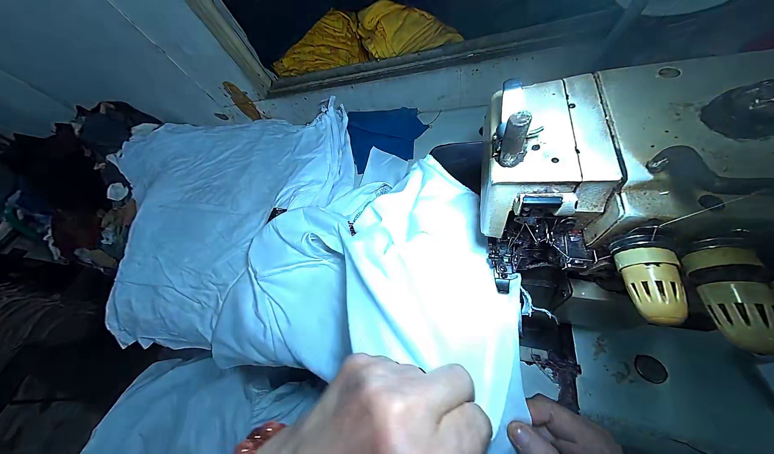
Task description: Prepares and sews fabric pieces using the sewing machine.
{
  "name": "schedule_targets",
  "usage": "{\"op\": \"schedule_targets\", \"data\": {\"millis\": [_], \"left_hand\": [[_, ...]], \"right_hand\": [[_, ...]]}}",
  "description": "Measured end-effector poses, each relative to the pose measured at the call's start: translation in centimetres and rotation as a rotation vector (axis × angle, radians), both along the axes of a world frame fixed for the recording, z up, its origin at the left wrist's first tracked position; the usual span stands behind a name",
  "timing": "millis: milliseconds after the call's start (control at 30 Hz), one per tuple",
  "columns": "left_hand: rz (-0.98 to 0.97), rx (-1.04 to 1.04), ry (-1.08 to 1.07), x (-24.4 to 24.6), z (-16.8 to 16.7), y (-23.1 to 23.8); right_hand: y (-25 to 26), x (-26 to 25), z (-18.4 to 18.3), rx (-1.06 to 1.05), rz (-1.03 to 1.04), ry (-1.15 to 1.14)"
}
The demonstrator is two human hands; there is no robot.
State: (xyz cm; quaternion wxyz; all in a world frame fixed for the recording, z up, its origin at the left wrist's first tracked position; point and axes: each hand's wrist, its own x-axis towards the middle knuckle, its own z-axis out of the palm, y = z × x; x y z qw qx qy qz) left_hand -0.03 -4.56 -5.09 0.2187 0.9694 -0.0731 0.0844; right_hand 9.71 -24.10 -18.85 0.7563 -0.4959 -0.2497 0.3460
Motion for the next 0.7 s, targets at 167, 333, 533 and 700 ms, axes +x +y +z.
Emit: {"op": "schedule_targets", "data": {"millis": [167,333,533,700], "left_hand": [[0.037,0.130,-0.087,2.4,-3.4,-1.1],[0.174,0.122,-0.156,5.5,-4.3,-0.2],[0.261,-0.039,-0.073,4.5,-4.0,1.2],[0.161,-0.010,-0.147,3.3,-4.2,0.1]], "right_hand": [[1.2,0.8,1.0,-0.001,-0.065,-0.040],[4.5,2.5,1.7,-0.017,-0.195,-0.145],[2.9,2.5,2.7,-0.048,-0.102,-0.078],[2.0,1.7,2.1,-0.004,-0.088,-0.038]]}}
